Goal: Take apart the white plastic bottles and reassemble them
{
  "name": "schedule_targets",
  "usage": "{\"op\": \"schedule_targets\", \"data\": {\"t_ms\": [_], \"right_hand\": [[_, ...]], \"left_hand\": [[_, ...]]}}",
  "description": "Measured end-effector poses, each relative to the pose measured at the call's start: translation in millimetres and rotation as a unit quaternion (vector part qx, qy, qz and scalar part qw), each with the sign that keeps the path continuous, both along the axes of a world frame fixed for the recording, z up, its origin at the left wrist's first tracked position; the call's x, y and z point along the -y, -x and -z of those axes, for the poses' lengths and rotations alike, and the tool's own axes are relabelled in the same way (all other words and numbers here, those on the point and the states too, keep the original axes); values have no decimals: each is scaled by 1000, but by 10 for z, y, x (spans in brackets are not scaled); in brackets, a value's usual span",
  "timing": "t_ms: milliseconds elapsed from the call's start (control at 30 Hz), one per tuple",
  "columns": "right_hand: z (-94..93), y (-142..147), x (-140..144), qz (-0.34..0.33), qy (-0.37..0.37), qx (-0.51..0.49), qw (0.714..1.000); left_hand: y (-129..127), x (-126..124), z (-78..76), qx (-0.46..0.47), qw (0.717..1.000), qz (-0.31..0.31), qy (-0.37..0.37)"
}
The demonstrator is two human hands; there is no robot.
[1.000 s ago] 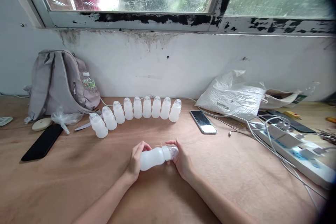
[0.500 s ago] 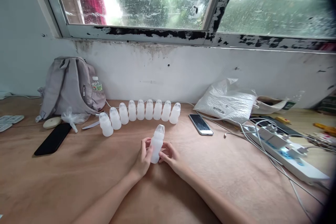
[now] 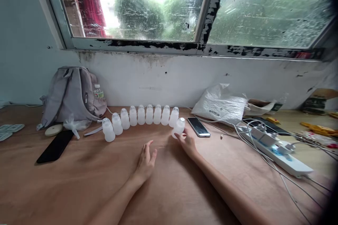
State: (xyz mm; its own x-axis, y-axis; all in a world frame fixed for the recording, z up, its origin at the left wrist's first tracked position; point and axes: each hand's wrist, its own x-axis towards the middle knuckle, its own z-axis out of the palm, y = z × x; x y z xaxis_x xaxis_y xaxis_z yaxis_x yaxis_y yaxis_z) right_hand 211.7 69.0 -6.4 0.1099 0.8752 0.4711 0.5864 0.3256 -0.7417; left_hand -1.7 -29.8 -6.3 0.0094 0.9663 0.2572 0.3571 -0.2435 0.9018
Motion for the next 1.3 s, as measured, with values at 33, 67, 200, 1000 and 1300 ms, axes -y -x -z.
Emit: {"op": "schedule_targets", "data": {"t_ms": [33,67,200,1000,1300], "right_hand": [[13,-86,-115,16,-10,0,1000],[23,-163,-221,33,-13,3,999],[49,-358,-524,58,22,9,998],[223,-627,-465,246,54,288,924],[76,-441,-319,124,-111,228,959]], "left_hand": [[3,-3,6,-8,1000,-2,-2],[7,-4,8,-16,1000,0,-3],[21,-2,7,-46,999,5,-12],[-23,22,27,-207,970,33,-124],[9,20,-11,-245,960,51,-127]]}}
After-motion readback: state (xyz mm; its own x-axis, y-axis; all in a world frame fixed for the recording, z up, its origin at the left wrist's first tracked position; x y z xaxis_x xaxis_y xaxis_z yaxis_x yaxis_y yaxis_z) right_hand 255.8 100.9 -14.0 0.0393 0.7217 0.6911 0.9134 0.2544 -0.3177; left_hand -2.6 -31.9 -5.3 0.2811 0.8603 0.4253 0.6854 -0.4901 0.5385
